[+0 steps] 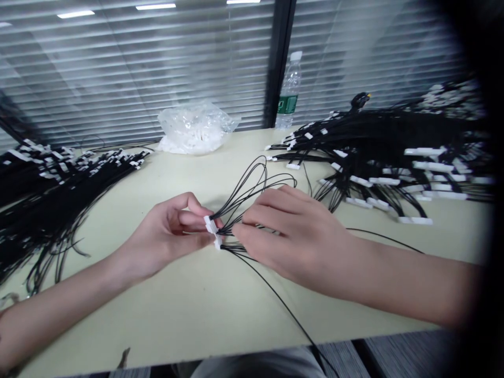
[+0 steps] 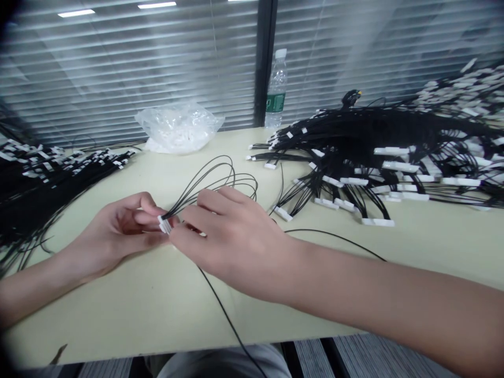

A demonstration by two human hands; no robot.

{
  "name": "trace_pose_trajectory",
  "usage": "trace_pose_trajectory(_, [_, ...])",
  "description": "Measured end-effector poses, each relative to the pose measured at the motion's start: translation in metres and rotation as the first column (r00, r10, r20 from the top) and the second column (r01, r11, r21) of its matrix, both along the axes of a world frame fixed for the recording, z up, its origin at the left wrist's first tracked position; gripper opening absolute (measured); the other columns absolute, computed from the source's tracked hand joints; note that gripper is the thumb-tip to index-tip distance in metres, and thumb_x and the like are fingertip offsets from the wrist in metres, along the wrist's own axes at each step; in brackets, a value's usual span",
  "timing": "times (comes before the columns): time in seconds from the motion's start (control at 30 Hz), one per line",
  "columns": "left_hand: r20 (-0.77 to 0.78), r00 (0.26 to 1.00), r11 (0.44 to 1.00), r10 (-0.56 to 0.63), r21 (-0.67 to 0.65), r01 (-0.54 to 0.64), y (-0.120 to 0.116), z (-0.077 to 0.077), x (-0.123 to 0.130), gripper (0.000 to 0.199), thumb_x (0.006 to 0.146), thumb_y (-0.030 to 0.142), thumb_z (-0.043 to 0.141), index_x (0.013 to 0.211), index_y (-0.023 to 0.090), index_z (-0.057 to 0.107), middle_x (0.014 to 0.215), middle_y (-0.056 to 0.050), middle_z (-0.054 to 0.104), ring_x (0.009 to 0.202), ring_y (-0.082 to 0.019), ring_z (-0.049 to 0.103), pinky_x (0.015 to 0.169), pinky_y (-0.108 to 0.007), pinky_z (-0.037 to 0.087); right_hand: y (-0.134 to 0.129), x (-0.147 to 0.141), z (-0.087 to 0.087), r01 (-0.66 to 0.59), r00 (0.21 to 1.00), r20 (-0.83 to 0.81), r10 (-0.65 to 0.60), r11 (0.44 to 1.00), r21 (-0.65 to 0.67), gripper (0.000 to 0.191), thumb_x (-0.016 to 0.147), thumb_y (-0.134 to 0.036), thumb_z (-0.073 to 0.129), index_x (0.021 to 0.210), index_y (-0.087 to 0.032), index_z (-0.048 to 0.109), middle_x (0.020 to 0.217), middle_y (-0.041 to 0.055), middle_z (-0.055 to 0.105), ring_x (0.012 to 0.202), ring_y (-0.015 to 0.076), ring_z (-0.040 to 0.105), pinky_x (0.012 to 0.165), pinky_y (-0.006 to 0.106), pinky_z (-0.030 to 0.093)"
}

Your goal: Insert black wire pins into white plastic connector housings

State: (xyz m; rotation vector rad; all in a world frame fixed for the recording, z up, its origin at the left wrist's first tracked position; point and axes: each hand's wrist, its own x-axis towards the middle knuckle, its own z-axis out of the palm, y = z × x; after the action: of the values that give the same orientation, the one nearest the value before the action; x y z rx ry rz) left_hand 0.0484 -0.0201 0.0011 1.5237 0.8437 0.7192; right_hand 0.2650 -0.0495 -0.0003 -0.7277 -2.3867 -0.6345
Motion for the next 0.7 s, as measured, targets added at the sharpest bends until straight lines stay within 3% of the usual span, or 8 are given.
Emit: trace_pose_trajectory(0.7, [0.002,1.0,0.998,0.001,-0.064,-0.001,0.0025,-0.0053,-0.0038,0.021,0.074,0.012,0.067,0.083,0.018,0.049,0.078,0.002,0.072,0.074,-0.01,0.067,0.071,-0.019,0.053,0.0075,-0.002,-0.0069,-0.034,0.998,-0.057,0.034,0.999,0.01,0.01,0.085,-0.017,0.05,0.079,-0.017,0.057,0.072,-0.0024,0.054,0.075,0.0124,0.046,0.062,0.028,0.031])
